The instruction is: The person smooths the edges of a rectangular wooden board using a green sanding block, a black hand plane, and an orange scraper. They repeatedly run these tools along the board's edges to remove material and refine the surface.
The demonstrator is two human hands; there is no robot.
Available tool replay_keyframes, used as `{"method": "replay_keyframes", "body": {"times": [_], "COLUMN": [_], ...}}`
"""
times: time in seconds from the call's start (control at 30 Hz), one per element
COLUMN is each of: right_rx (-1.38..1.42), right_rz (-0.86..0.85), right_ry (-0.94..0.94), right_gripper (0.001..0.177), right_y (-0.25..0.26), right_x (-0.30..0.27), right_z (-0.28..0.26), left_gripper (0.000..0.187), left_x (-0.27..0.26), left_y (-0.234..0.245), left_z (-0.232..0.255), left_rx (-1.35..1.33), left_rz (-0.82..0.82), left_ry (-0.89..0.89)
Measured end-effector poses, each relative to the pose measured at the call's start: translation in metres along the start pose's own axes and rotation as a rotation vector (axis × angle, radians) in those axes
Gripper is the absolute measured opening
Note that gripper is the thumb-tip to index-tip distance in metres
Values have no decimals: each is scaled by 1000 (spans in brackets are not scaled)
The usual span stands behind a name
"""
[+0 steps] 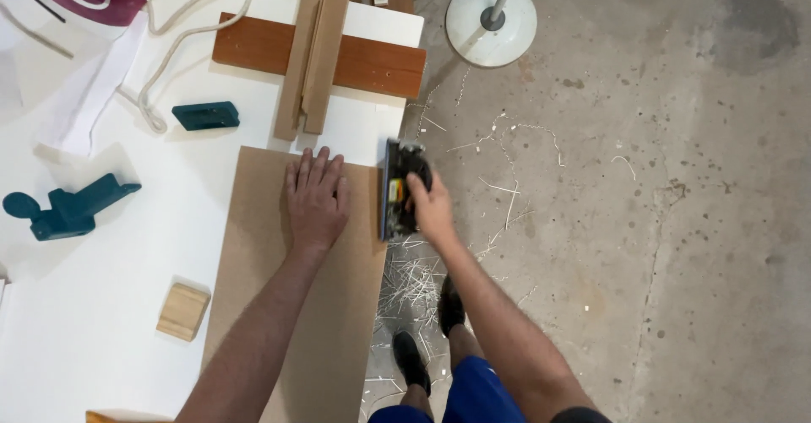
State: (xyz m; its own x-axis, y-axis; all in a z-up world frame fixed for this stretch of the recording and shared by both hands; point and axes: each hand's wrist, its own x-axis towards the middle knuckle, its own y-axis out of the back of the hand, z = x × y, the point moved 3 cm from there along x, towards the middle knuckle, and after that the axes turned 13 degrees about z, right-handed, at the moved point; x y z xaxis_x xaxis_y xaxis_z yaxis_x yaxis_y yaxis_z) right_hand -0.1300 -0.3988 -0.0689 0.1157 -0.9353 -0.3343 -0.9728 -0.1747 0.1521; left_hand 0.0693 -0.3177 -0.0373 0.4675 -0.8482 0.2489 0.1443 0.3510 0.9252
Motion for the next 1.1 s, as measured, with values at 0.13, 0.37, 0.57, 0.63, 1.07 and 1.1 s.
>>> {"method": "replay_keyframes", "body": {"times": [0.13, 0.37, 0.57, 0.63, 1.07, 1.1], "right_rx": [-327, -757, -995, -1009, -1025, -1030], "right_rz": [-88, -32, -550, -545, -548, -547], "right_ry": [2, 423, 283, 370, 402, 412], "right_gripper": [34, 35, 44, 40, 37, 37], "right_y": [17, -19, 8, 11, -2, 6], "right_x": [-118, 31, -207, -216, -258, -281], "right_z": [27, -46, 7, 25, 23, 42], "left_gripper": [44, 49, 55, 54, 56, 56], "left_x": [1, -4, -8, -5, -39, -72], "left_y": [-3, -9, -20, -23, 20, 39], "left_z": [-2, -10, -23, -23, -62, -58], "left_rx": [-10, -102, -183, -236, -728, -732], "left_rz": [107, 73, 125, 152, 54, 64], "left_ry": [-70, 19, 67, 57, 335, 335]}}
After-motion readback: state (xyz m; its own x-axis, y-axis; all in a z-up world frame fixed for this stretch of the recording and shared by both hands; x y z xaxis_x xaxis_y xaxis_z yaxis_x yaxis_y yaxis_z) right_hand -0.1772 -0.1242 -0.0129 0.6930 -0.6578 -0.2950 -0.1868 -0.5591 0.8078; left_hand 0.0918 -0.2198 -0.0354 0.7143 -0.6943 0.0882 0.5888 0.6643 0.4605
